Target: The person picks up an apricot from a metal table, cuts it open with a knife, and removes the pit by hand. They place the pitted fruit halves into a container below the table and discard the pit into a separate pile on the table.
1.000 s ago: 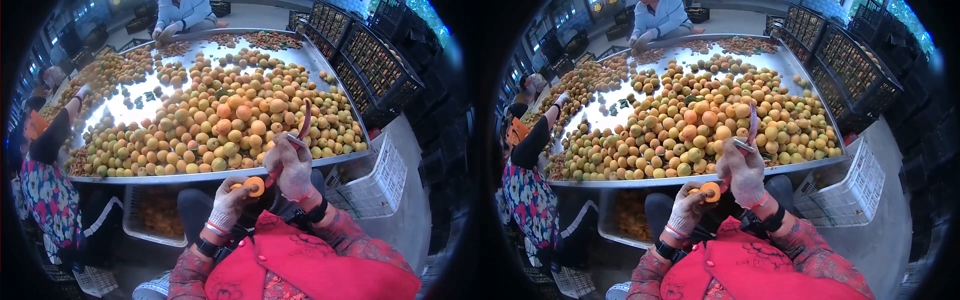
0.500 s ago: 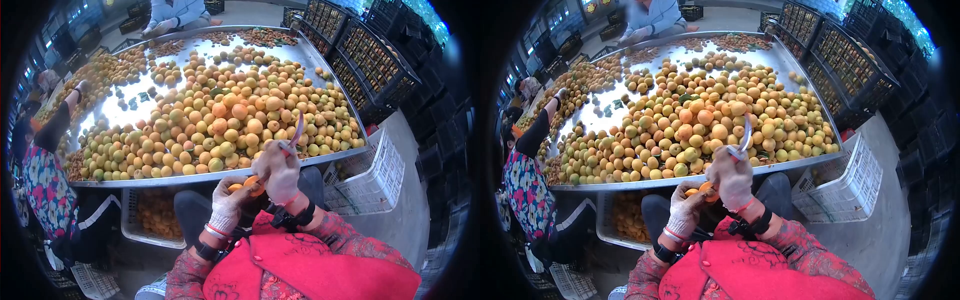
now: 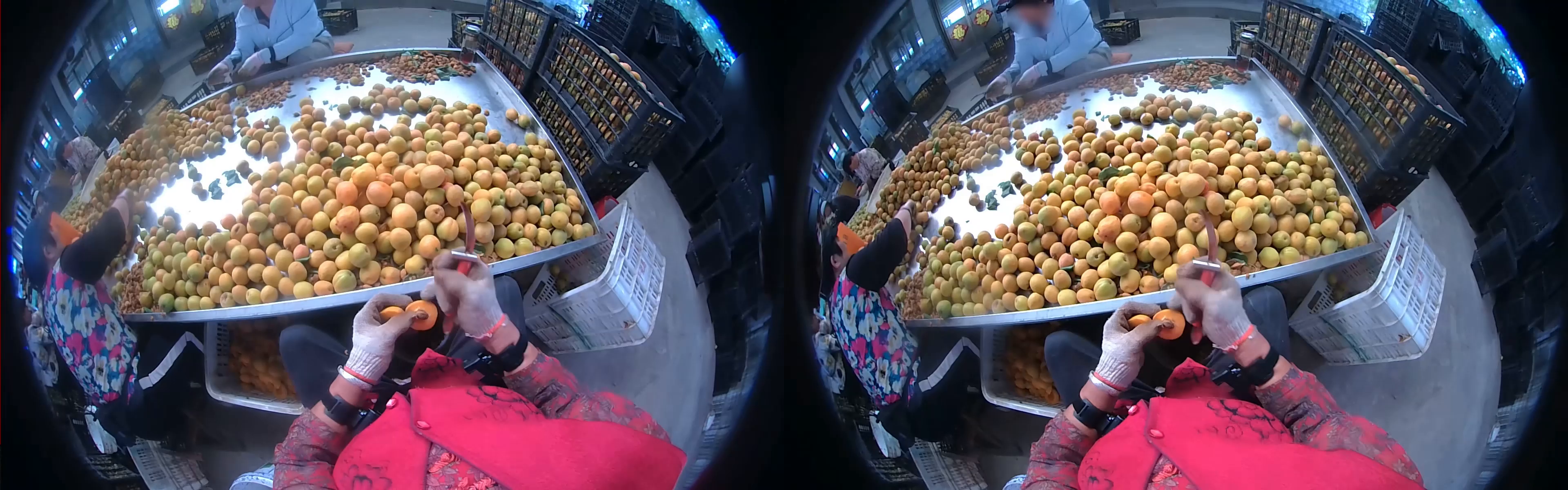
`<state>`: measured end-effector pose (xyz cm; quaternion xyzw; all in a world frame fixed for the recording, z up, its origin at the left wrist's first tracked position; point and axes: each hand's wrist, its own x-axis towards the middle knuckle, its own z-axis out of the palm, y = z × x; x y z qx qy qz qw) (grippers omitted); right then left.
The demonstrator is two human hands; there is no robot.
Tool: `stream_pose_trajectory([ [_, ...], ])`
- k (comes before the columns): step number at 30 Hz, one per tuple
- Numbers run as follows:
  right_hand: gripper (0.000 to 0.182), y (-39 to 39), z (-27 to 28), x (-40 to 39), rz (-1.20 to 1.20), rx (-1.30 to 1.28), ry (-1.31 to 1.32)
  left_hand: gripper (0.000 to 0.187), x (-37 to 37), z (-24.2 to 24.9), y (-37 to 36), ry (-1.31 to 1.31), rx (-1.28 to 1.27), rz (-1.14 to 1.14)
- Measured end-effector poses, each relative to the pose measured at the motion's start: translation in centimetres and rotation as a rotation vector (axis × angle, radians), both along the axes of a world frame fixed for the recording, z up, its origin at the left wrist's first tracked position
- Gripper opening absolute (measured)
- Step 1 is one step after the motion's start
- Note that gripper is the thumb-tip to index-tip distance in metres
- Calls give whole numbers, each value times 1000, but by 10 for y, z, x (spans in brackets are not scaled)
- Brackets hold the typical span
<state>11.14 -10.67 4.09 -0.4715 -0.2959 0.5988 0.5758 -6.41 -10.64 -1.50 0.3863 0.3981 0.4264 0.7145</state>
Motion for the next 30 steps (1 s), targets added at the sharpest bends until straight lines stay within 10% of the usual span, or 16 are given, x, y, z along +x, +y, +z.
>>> stream_pose_trajectory([
  [6, 37, -21, -37, 25, 386, 264, -489, 25, 5, -2, 1, -112, -144, -130],
  [23, 14, -17, -50, -3, 136, 777, -1137, 18, -21, 14, 0, 251, -20, -198],
  [30, 25, -17, -65, 7, 179, 400, -1079, 18, -96, 15, -4, 550, 204, 81],
])
